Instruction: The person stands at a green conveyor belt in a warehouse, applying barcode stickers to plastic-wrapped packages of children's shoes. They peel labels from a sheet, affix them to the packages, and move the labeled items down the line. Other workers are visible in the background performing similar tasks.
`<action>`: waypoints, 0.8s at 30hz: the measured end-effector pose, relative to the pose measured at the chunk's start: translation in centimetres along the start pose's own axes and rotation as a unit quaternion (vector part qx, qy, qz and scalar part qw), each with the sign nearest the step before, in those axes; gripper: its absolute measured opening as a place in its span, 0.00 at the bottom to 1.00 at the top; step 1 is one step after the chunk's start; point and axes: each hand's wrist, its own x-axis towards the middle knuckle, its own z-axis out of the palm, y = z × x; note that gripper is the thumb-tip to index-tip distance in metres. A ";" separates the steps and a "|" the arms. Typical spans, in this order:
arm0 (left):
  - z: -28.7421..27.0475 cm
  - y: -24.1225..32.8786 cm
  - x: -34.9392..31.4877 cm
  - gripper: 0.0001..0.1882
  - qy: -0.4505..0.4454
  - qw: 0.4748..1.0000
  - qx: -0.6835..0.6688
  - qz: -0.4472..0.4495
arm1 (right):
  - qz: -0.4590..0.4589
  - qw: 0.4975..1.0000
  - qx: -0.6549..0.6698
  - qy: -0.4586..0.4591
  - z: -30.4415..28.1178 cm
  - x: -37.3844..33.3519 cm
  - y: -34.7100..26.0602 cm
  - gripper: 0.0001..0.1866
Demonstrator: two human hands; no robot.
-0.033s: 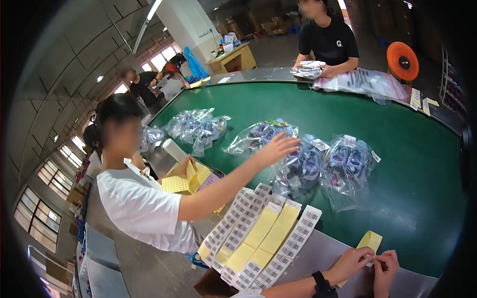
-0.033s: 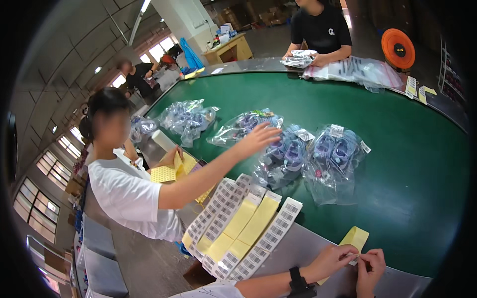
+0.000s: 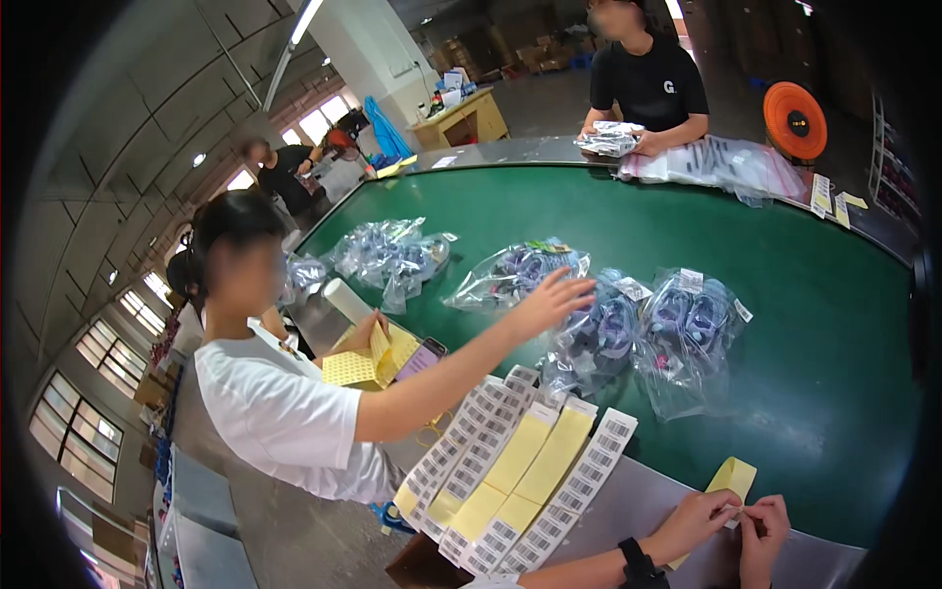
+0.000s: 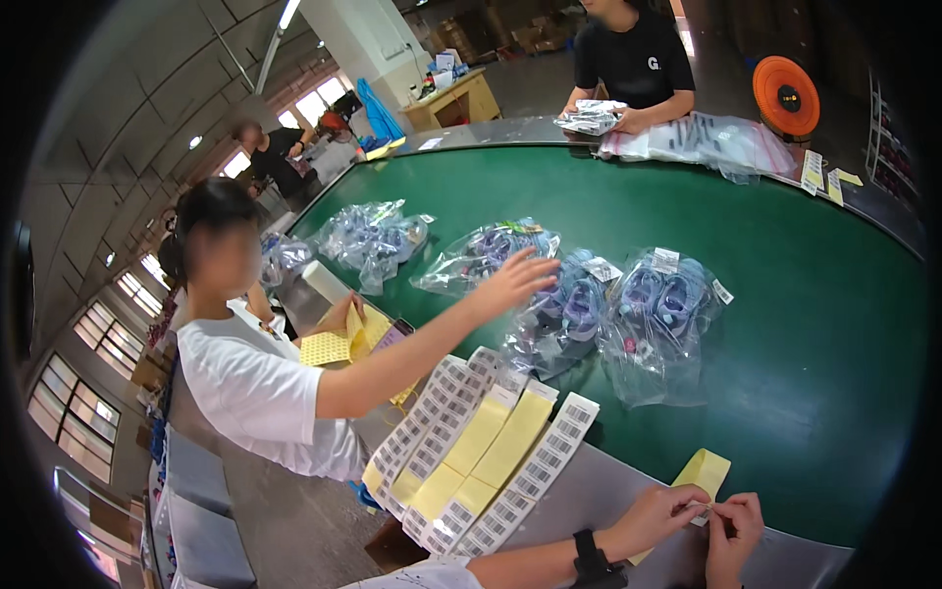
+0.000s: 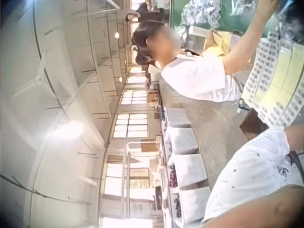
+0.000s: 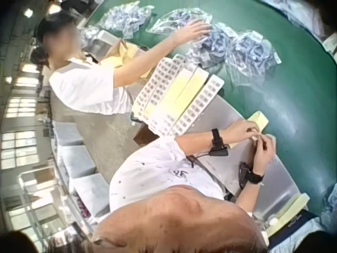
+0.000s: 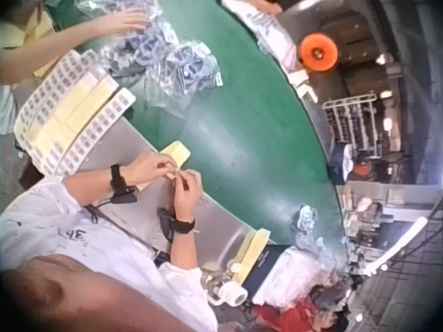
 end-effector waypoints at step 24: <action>0.5 -0.9 0.2 0.08 0.004 1.000 0.006 0.001 | 0.041 0.995 -0.006 -0.094 -1.5 0.5 -3.0 0.03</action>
